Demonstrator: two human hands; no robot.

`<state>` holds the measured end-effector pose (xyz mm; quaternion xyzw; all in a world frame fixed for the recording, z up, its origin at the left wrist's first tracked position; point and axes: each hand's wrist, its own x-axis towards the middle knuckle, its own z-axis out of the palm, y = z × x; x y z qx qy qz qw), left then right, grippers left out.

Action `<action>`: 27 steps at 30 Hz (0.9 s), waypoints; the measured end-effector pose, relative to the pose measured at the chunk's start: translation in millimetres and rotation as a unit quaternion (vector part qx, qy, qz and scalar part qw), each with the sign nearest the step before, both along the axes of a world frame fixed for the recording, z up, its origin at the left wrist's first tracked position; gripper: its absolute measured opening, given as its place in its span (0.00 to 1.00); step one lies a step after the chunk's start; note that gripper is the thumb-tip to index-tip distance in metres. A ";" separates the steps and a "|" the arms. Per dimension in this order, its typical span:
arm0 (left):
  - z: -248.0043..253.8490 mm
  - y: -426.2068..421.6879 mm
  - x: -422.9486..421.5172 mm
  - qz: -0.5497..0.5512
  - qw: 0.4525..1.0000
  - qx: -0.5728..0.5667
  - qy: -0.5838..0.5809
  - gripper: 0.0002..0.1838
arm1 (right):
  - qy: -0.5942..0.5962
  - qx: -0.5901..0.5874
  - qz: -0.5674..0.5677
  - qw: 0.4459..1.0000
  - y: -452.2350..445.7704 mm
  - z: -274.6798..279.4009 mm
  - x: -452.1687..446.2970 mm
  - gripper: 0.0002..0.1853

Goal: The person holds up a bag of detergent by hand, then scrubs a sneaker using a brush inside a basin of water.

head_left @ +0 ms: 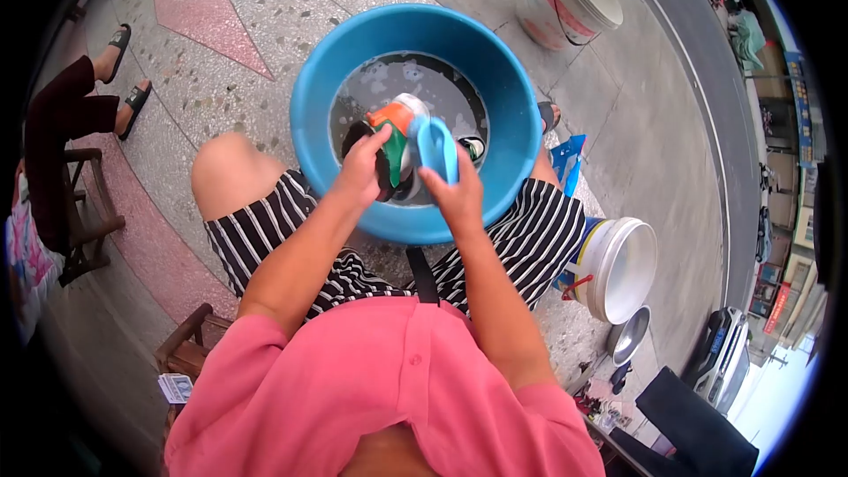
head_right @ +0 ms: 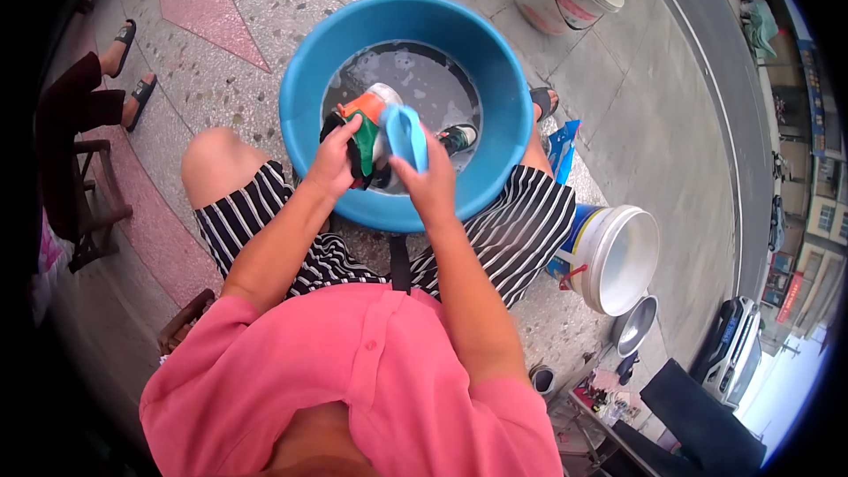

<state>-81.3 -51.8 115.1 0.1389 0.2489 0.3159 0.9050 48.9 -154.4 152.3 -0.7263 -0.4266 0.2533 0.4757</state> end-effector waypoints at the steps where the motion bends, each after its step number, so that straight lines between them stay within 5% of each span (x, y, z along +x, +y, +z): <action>1: 6.1 3.2 -1.0 0.018 0.999 -0.022 -0.029 0.21 | 0.007 -0.034 -0.006 0.999 -16.5 -14.3 0.2 0.33; 4: 28.8 16.8 1.3 0.059 0.997 0.047 -0.031 0.20 | -0.029 -0.123 -0.029 0.992 -59.0 -45.0 8.3 0.32; 6: 39.7 14.9 1.0 0.065 0.995 0.065 -0.034 0.20 | 0.050 -0.120 -0.114 0.985 -51.8 -21.9 16.2 0.30; 10: 44.9 9.0 -0.3 -0.009 0.997 0.073 -0.004 0.19 | 0.076 0.056 -0.136 0.986 -4.0 28.8 33.3 0.29; 13: 26.3 -7.5 9.5 -0.065 0.980 0.148 0.118 0.18 | -0.008 0.053 -0.084 0.995 32.3 68.5 31.8 0.29; 18: 8.6 -11.2 9.4 -0.072 0.924 0.281 0.251 0.19 | -0.140 0.029 0.017 0.990 32.1 43.8 9.7 0.32; 22: 0.6 -14.1 9.9 0.010 0.887 0.399 0.230 0.18 | -0.088 0.015 0.002 0.996 -5.6 9.0 1.4 0.34; 26: 0.4 -22.2 7.0 -0.113 0.878 0.380 0.269 0.18 | -0.101 -0.017 -0.008 0.995 -30.9 1.8 13.9 0.34; 27: -15.7 -28.9 11.7 -0.064 0.880 0.402 0.242 0.16 | -0.083 -0.019 -0.013 0.996 -31.0 1.6 20.9 0.33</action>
